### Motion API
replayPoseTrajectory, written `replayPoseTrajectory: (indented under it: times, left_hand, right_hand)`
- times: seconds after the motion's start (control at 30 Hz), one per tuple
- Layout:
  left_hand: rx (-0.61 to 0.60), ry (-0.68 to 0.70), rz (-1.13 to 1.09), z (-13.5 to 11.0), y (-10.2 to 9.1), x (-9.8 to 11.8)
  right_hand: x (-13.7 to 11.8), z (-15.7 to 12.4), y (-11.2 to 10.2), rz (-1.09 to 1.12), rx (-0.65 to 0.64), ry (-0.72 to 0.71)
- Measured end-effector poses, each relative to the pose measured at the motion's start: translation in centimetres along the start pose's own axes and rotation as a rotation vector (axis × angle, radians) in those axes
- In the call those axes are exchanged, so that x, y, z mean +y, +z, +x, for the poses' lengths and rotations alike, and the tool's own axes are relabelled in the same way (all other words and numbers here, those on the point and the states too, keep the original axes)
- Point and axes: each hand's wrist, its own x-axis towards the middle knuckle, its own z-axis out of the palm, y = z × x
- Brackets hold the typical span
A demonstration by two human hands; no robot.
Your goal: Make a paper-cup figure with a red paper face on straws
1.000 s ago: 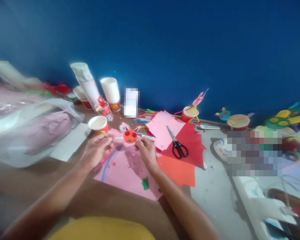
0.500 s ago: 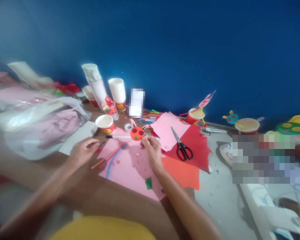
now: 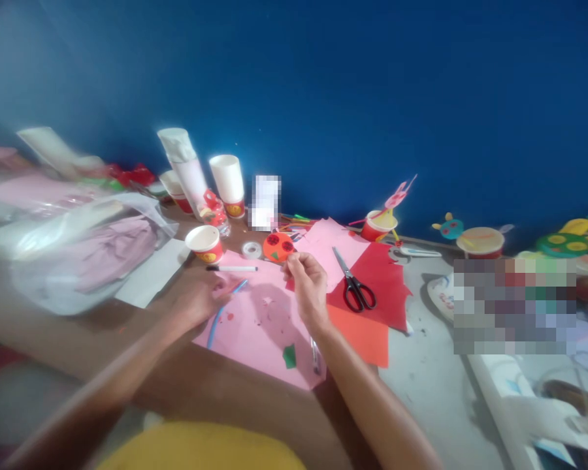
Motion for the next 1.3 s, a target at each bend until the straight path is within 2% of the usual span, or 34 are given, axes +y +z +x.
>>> replayPoseTrajectory:
  times: [0.1,0.23,0.37,0.47,0.57,0.7,0.97,1.13,1.3]
  left_hand:
    - [-0.028,0.110,0.220,0.2,0.5,-0.3]
    - [-0.034,0.057,0.188,0.0,0.9,-0.4]
    - [-0.092,0.033,0.128,-0.3,0.5,1.1]
    - [-0.179,-0.052,-0.072,-0.4,0.2,2.1]
    - [-0.233,-0.176,-0.428,-0.2,0.4,1.9]
    - [-0.280,-0.185,-0.747,0.1,1.0,1.6]
    - [-0.422,-0.156,-0.856,0.2,0.6,3.7]
    - [-0.556,-0.160,-0.910,0.0,0.3,4.4]
    - [-0.641,-0.166,-0.930,-0.5,0.7,4.9]
  right_hand:
    - [0.1,-0.1,0.0,-0.008,-0.007,0.003]
    - [0.3,-0.1,0.0,-0.003,-0.014,0.010]
    - [0.5,-0.2,0.2,0.015,-0.029,0.014]
    - [0.6,-0.2,0.3,0.025,-0.034,0.015]
    - [0.5,-0.3,0.3,0.033,-0.026,0.009]
    - [-0.1,-0.4,0.3,0.057,-0.016,-0.009]
    - [-1.0,-0.2,0.2,0.161,-0.017,-0.027]
    - [-0.8,-0.3,0.3,0.248,-0.011,0.038]
    - [-0.6,-0.5,0.6,0.302,0.055,0.141]
